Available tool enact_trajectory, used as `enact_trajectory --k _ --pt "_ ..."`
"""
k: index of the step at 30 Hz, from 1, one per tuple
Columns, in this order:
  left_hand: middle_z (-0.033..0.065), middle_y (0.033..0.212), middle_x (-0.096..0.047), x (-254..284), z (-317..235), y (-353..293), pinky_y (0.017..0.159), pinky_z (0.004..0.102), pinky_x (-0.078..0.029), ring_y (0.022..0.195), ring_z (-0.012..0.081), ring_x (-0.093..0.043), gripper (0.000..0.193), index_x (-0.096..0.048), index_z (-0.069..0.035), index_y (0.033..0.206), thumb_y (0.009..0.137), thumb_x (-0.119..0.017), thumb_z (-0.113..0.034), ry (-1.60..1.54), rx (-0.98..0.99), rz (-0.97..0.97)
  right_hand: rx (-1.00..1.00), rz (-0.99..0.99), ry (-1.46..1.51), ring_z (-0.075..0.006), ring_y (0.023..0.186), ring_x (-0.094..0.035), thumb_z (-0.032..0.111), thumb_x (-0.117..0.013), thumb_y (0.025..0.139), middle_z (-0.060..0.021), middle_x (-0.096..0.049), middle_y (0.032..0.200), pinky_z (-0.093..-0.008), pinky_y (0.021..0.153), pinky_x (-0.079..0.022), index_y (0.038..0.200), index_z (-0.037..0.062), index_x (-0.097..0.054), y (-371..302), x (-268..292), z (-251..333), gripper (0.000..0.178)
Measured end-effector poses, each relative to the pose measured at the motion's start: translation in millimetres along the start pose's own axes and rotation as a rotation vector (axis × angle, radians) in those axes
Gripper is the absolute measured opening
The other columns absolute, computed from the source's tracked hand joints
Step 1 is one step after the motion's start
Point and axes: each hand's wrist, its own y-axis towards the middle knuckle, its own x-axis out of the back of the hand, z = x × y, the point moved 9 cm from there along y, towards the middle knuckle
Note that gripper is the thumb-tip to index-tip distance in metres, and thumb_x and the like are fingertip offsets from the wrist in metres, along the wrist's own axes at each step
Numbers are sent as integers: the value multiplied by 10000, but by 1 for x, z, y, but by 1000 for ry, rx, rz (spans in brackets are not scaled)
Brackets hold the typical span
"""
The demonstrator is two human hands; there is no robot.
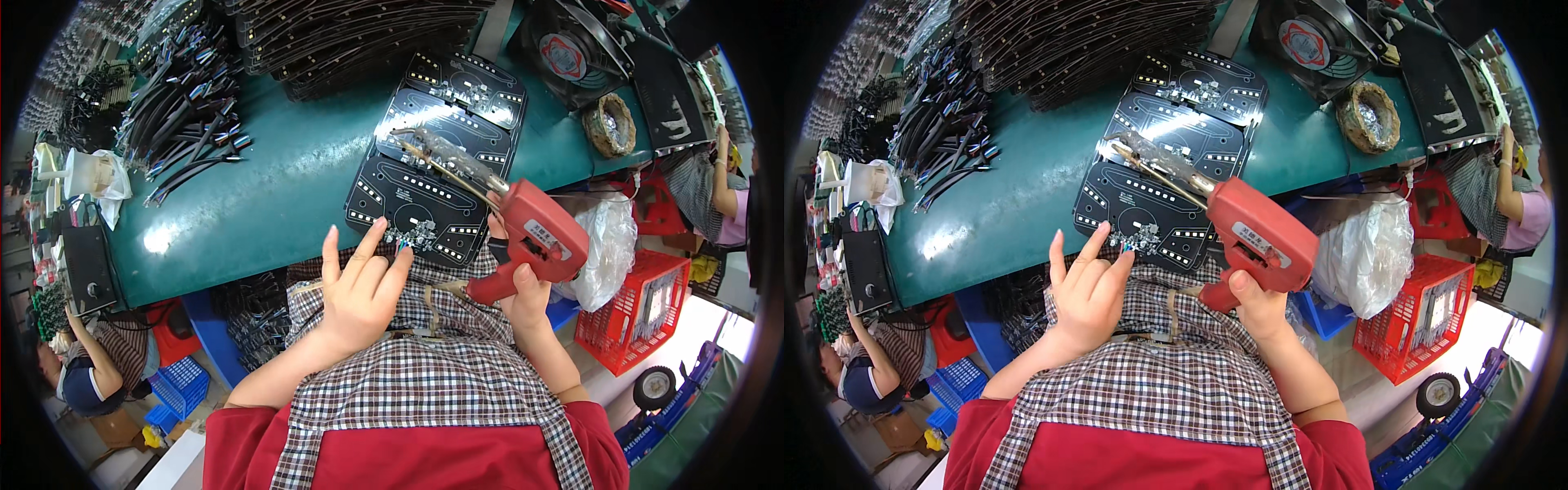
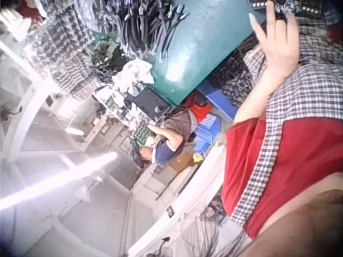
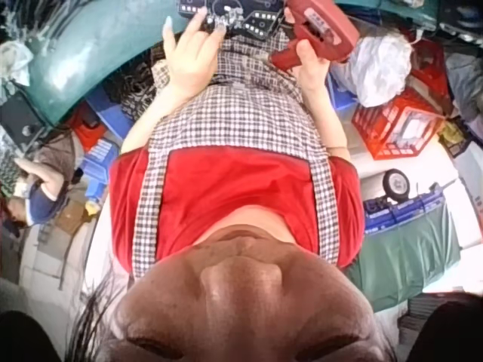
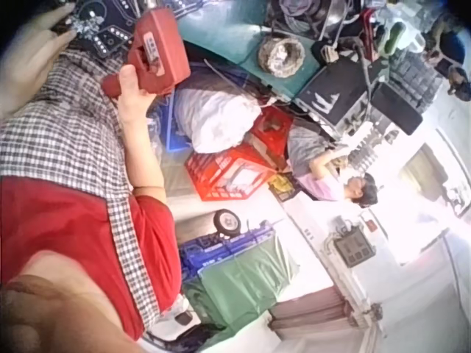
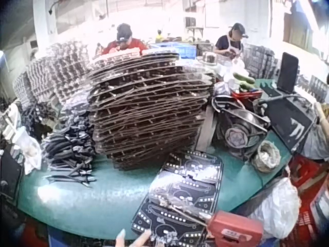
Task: The person takes a circuit board from a stack and solders wire leads onto the board using a soldering gun.
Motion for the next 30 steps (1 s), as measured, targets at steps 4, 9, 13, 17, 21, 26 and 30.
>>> enact_trajectory --k 4,9,13,17,21,26,30 --pt "37 641 -392 -4 -7 -2 964 619 -263 1074 277 -574 204 -623 -29 939 750 -549 -43 78 -60 35 -11 46 -96 -358 1249 -384 356 -651 796 -216 -381 1336 -436 1055 -300 1341 -18 -277 -1 -2 -2 760" --pt "40 646 -396 -4 -6 -1 952 641 -261 1068 289 -577 227 -625 -31 952 739 -548 -39 45 -26 23 -1 49 -86 -358 1257 -372 326 -657 793 -209 -380 1339 -447 1062 -288 1344 -12 -277 -2 -1 -4 750" --pt "24 628 -443 -2 -15 4 965 609 -279 1005 261 -615 184 -648 -33 910 734 -599 -10 172 -25 17 -5 40 37 -175 1037 -507 249 -737 747 -74 -488 1168 -300 768 -499 1274 57 -390 -3 3 -7 659" --pt "16 612 -434 -1 -17 5 969 612 -275 998 253 -619 190 -650 -35 912 731 -595 -13 191 -35 21 139 53 -63 -238 1123 -486 194 -718 749 -108 -455 1250 -341 825 -492 1311 43 -351 -13 15 7 688" --pt "29 601 -419 0 -13 2 964 612 -287 984 261 -623 206 -648 -28 919 721 -595 -16 182 -34 36 -91 470 106 -285 947 -604 199 -698 765 -151 -509 1242 -309 776 -492 1379 36 -264 -44 2 23 770" --pt "65 637 -406 -1 -15 2 916 634 -328 1037 317 -579 331 -614 -4 1027 712 -527 -57 141 -87 60 -96 399 -433 -234 787 -637 182 -698 715 -116 -642 956 -309 750 -490 1250 0 -435 -69 37 26 624" --pt "68 644 -416 0 -13 1 929 627 -328 1033 318 -580 341 -611 5 1035 711 -519 -51 128 -82 58 -86 255 -563 -253 772 -632 188 -663 663 -101 -649 824 -338 811 -470 915 -20 -627 -72 34 30 329"
